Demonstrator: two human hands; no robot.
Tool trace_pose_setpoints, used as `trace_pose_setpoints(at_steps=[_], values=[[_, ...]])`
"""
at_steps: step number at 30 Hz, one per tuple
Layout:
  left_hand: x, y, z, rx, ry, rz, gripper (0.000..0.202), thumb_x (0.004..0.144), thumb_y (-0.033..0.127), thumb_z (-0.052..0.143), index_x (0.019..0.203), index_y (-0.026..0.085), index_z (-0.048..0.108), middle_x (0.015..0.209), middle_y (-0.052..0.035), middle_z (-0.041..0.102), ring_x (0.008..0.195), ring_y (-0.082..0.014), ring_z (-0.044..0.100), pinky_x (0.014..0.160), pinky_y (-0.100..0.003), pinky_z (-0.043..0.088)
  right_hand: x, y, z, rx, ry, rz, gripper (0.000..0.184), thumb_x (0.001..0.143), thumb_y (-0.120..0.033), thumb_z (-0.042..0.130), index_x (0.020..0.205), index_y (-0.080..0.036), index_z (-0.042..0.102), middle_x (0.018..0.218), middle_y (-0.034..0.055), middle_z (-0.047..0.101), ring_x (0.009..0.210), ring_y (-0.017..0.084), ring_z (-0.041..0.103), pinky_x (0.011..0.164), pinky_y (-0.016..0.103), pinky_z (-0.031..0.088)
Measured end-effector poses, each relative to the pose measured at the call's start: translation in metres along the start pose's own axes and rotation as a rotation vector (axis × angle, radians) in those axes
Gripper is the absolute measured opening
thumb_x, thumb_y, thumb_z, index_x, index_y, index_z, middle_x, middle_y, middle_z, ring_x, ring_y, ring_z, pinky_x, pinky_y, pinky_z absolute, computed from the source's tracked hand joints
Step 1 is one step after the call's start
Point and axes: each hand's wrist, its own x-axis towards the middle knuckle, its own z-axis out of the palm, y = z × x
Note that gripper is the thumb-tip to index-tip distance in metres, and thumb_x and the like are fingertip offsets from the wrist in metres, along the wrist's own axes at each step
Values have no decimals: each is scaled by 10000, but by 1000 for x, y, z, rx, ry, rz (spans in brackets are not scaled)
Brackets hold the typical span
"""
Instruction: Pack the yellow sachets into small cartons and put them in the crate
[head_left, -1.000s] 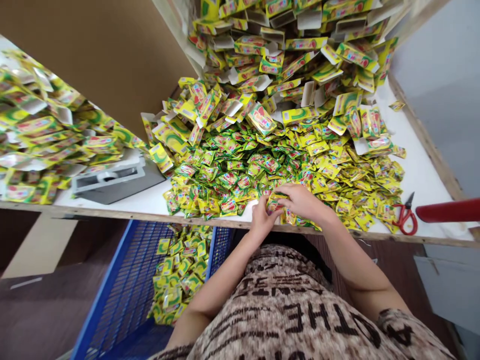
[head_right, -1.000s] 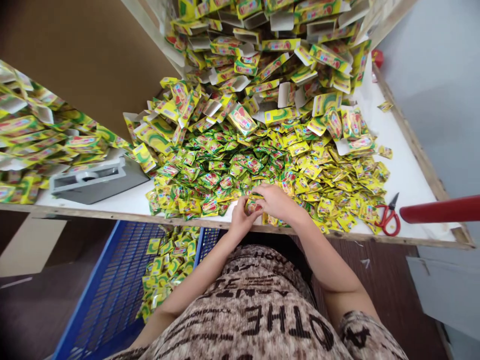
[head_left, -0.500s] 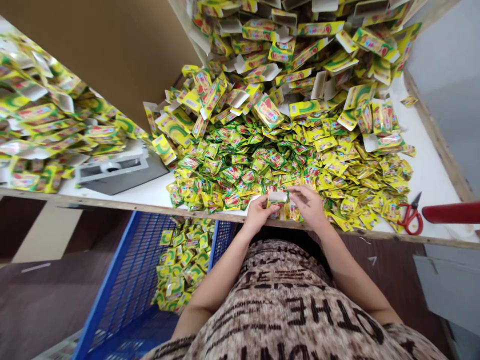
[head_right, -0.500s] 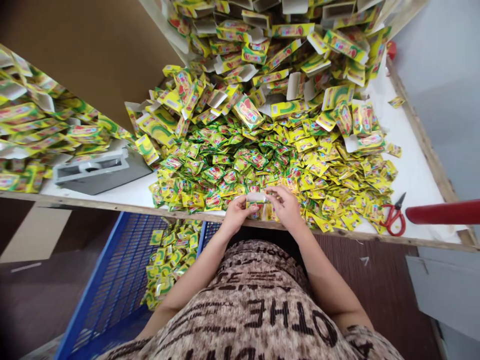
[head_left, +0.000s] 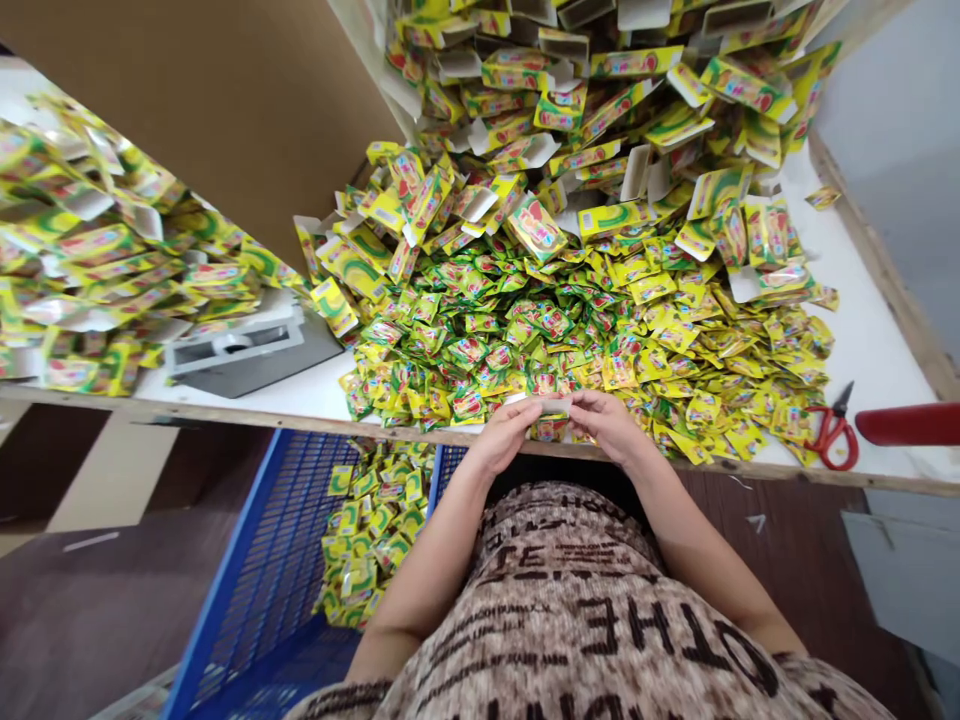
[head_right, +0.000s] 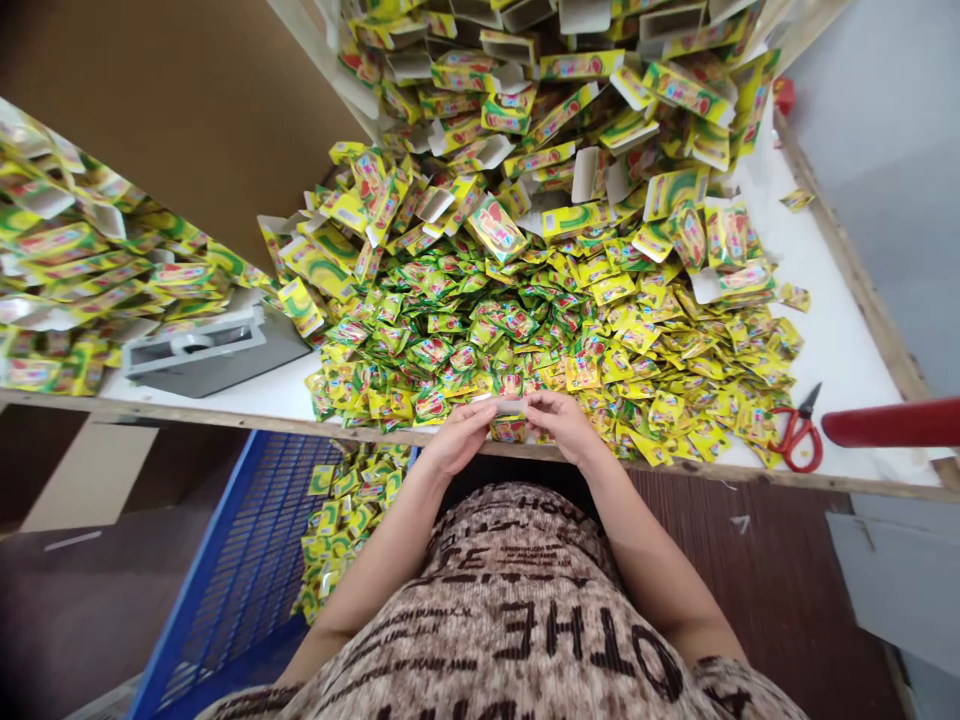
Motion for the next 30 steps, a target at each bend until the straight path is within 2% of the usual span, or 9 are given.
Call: trace_pose_setpoints(at_steps=[4, 8, 10, 13, 16, 20, 23, 26, 30], values=[[5, 7, -7, -105, -19, -98, 338, 680, 245, 789, 1014, 202, 761, 1071, -63, 734, 1043, -208, 635, 972, -323, 426, 5, -4, 11, -93, 5, 4, 171, 643, -269, 737, 774, -183, 667, 631, -48, 566, 477, 61, 421, 440, 191, 328], [16, 7, -7, -141, 118, -152, 241, 592, 268, 844, 799, 192, 748, 800, -24, 706, 719, -127, 600, 695, -250, 446, 15, 1, 20, -153, 182, -80, 163, 628, -264, 672, 777, -197, 676, 572, -58, 542, 428, 72, 389, 418, 216, 316], [18, 6, -4, -120, 195, -130, 249, 578, 321, 856, 743, 183, 730, 726, -14, 677, 639, -108, 555, 620, -233, 418, 19, 4, 21, -176, 228, -118, 206, 635, -280, 661, 824, -205, 694, 570, -53, 553, 431, 84, 399, 422, 229, 330], [15, 8, 0, -39, 242, -53, 283, 616, 394, 835, 772, 175, 746, 735, -20, 690, 663, -118, 568, 652, -246, 442, 19, 5, 21, -191, 215, -120, 223, 650, -284, 646, 850, -208, 708, 594, -45, 572, 453, 92, 426, 437, 232, 355], [10, 16, -2, 175, 234, 30, 254, 642, 371, 828, 781, 169, 761, 730, -22, 703, 679, -129, 587, 683, -257, 456, 13, 3, 18, -262, 116, -161, 223, 653, -223, 610, 845, -197, 719, 675, -30, 612, 510, 88, 458, 472, 219, 364], [13, 25, -13, 294, 142, -57, 264, 560, 335, 872, 658, 147, 714, 628, -5, 653, 585, -111, 551, 585, -234, 425, 8, 3, 18, -304, -44, -164, 243, 646, -187, 631, 871, -191, 725, 701, -25, 621, 563, 99, 509, 517, 220, 412], [24, 25, -21, 195, 105, -148, 315, 553, 368, 870, 642, 137, 676, 604, 5, 625, 544, -95, 530, 552, -223, 416, 16, 7, 20, -198, 23, -126, 251, 668, -257, 695, 912, -204, 724, 667, -28, 607, 505, 101, 500, 468, 232, 445], [35, 23, -25, 259, 176, -38, 300, 574, 364, 860, 666, 142, 681, 608, 11, 627, 547, -90, 524, 556, -218, 419, 28, 9, 22, -184, 126, -223, 274, 687, -337, 738, 934, -219, 748, 719, -5, 628, 535, 111, 525, 462, 243, 485], [39, 15, -28, 379, 260, 105, 252, 574, 331, 856, 690, 152, 723, 658, -11, 681, 616, -124, 578, 622, -242, 463, 37, 7, 23, -290, 149, -281, 268, 753, -430, 710, 903, -221, 784, 818, 33, 687, 567, 123, 571, 492, 262, 514]])
